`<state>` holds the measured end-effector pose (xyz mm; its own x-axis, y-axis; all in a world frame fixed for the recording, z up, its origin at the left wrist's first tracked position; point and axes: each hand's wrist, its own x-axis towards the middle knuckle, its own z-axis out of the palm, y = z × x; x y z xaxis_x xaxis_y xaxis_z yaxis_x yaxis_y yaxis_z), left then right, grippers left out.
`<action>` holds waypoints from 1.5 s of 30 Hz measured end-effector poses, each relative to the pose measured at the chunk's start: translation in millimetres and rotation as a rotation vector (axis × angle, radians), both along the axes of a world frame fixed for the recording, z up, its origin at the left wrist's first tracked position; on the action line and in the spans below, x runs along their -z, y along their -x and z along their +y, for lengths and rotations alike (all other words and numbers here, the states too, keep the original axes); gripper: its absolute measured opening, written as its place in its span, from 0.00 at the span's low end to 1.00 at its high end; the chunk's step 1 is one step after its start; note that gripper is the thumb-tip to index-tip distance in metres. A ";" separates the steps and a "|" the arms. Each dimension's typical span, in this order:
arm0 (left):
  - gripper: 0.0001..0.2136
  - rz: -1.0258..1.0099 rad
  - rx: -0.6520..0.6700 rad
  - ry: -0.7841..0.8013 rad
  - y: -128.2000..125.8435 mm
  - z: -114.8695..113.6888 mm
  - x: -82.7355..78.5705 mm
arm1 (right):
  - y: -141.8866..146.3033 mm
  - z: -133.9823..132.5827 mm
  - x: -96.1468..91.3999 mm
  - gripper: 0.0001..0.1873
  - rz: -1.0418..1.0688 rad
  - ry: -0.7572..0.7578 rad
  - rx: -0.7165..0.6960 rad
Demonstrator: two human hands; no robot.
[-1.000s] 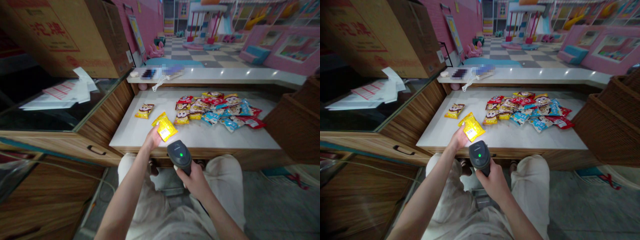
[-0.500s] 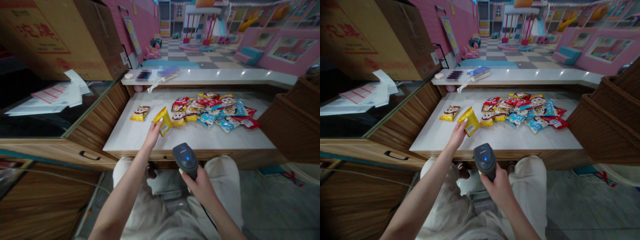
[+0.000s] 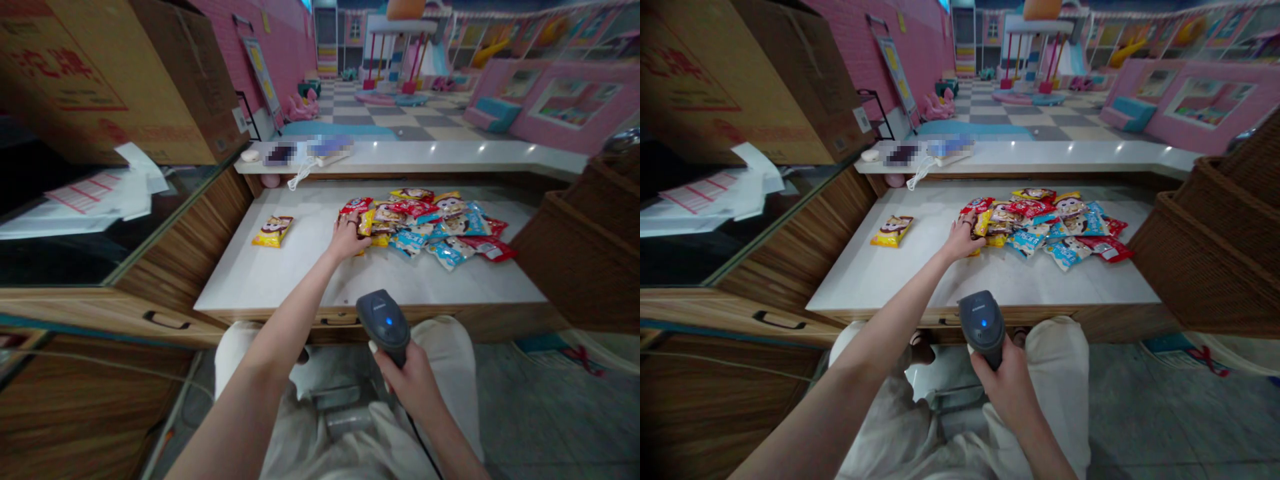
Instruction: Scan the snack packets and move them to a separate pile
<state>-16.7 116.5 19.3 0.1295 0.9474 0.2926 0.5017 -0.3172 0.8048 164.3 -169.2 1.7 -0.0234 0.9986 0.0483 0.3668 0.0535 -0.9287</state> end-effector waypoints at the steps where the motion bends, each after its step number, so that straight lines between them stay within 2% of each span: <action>1: 0.47 0.005 0.014 -0.010 7.6 -3.5 0.4 | 0.5 0.5 0.6 0.17 0.012 0.005 -0.004; 3: 0.46 -0.007 0.030 -0.047 29.2 -12.1 -1.6 | 3.1 1.5 0.7 0.17 0.033 0.022 -0.018; 5: 0.41 -0.024 -0.013 -0.106 58.3 -20.4 -5.1 | 6.9 2.4 0.3 0.17 0.032 0.031 -0.035; 8: 0.36 0.039 -0.267 -0.134 109.4 -29.2 -6.7 | 12.8 2.8 0.2 0.16 0.025 0.045 -0.059; 10: 0.35 0.155 -0.481 -0.074 141.9 -32.9 -3.1 | 15.8 2.4 0.7 0.15 0.029 0.043 -0.067; 12: 0.36 0.270 -0.613 0.011 167.4 -35.9 3.2 | 17.8 1.7 1.3 0.13 0.032 0.037 -0.073; 16: 0.35 0.375 -0.637 0.105 190.9 -41.6 14.5 | 18.9 0.2 1.2 0.12 0.022 0.033 -0.069; 20: 0.30 0.238 -0.626 0.062 190.8 -49.1 13.8 | 17.7 -0.9 -0.8 0.12 0.012 0.020 -0.065; 23: 0.27 -0.025 -0.585 0.051 184.0 -61.8 7.4 | 16.7 -1.9 -2.4 0.12 0.017 0.003 -0.066; 25: 0.25 -0.278 -0.545 0.080 175.8 -75.7 3.4 | 16.8 -2.7 -3.3 0.11 0.020 -0.002 -0.069; 29: 0.20 -0.925 -0.341 0.295 151.1 -112.0 2.1 | 19.3 -4.3 -4.7 0.12 0.035 0.004 -0.083; 32: 0.19 -1.237 -0.143 0.496 131.6 -136.2 7.5 | 21.5 -5.7 -6.1 0.13 0.050 0.013 -0.099; 35: 0.22 -1.318 -0.006 0.553 116.3 -149.5 14.7 | 22.3 -6.9 -9.6 0.13 0.052 0.005 -0.100; 40: 0.24 -1.189 0.122 0.532 105.5 -150.3 23.1 | 22.7 -5.5 -21.6 0.11 0.034 0.004 -0.081; 45: 0.19 -1.127 0.086 0.520 107.5 -144.6 29.2 | 25.8 0.0 -27.3 0.11 0.043 0.032 -0.087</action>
